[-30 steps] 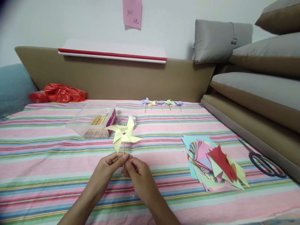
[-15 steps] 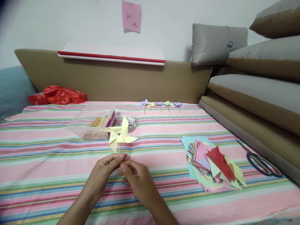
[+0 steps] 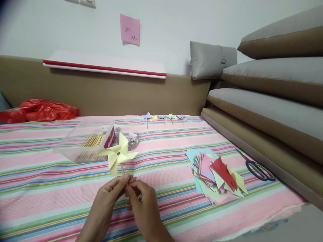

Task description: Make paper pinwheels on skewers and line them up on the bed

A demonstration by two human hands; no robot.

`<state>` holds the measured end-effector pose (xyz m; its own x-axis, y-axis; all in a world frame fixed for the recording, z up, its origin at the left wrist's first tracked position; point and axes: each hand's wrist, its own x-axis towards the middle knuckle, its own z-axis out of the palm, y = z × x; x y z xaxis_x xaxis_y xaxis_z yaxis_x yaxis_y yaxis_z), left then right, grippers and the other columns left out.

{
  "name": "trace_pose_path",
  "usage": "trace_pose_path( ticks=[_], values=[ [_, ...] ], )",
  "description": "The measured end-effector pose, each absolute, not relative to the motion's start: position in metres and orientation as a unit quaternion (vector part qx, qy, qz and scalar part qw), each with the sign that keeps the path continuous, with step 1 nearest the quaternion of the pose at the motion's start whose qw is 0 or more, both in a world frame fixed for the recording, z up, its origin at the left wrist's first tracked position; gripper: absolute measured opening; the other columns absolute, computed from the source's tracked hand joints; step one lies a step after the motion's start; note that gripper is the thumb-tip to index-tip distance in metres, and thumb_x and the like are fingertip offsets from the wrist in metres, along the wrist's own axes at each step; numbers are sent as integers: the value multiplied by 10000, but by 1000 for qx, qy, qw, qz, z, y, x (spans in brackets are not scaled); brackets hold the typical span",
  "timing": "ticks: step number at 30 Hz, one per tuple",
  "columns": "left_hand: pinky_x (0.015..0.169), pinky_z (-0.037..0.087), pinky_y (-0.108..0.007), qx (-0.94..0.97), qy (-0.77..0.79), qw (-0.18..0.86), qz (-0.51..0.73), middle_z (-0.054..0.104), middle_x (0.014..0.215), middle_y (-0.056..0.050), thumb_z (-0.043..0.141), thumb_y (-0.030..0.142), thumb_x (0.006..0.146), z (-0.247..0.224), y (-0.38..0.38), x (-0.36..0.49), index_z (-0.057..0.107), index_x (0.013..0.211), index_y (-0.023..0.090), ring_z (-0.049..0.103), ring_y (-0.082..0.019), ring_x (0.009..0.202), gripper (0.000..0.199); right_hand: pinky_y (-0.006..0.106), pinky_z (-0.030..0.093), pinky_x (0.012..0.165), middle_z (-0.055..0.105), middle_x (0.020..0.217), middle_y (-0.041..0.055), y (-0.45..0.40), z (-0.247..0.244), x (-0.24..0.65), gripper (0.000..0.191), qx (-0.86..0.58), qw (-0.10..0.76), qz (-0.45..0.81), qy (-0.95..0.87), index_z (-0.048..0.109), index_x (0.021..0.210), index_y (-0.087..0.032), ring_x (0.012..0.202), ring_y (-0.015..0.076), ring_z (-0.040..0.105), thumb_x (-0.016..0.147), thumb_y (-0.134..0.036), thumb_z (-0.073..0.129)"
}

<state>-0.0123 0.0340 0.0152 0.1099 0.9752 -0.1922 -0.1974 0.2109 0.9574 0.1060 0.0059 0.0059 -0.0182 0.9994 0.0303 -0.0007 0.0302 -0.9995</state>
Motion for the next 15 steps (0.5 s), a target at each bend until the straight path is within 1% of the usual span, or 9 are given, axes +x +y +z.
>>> trace_pose_path(
  ticks=[2, 4, 6, 8, 10, 13, 15],
  values=[
    [674, 535, -277, 436, 470, 610, 466, 748, 837, -47, 753, 521, 766, 16, 35, -10, 766, 963, 208, 680, -241, 831, 370, 258, 514, 569, 651, 764, 29, 10, 12, 114, 363, -487, 509, 485, -518, 667, 835, -184, 630, 147, 599, 934, -511, 545],
    [833, 538, -341, 452, 470, 604, 458, 758, 1018, -72, 732, 550, 773, 15, 35, -6, 743, 1063, 234, 687, -279, 964, 429, 268, 524, 586, 666, 756, 32, 23, 19, 132, 378, -505, 520, 465, -508, 671, 870, -181, 634, 151, 612, 930, -531, 543],
    [897, 520, -390, 463, 471, 604, 446, 755, 1061, -91, 695, 594, 782, 14, 35, 0, 744, 1023, 231, 689, -303, 990, 438, 273, 523, 582, 676, 768, 40, 44, 29, 163, 402, -543, 541, 414, -492, 665, 860, -169, 617, 145, 611, 903, -558, 570],
    [897, 514, -412, 478, 466, 607, 432, 762, 1005, -99, 670, 622, 781, 11, 34, 6, 743, 900, 219, 693, -315, 957, 426, 268, 521, 594, 678, 782, 33, 71, 38, 205, 396, -567, 558, 367, -481, 660, 895, -167, 634, 141, 613, 868, -560, 618],
    [885, 511, -413, 491, 449, 618, 418, 763, 939, -95, 661, 633, 778, 6, 34, 12, 723, 824, 217, 688, -310, 918, 423, 255, 516, 594, 662, 766, 11, 100, 46, 256, 343, -602, 562, 325, -464, 657, 910, -163, 607, 120, 596, 881, -504, 634],
    [824, 509, -372, 500, 424, 640, 400, 739, 872, -77, 649, 656, 780, -6, 36, 23, 697, 796, 211, 664, -271, 855, 447, 240, 515, 593, 649, 771, -1, 144, 52, 332, 234, -671, 551, 270, -416, 643, 877, -138, 596, 96, 587, 932, -365, 626],
    [740, 490, -318, 505, 408, 657, 383, 713, 821, -61, 645, 680, 775, -15, 39, 31, 685, 787, 196, 636, -223, 778, 486, 250, 534, 590, 647, 809, -2, 170, 52, 376, 194, -715, 534, 249, -376, 636, 926, -126, 621, 100, 603, 951, -317, 614]
  ],
)
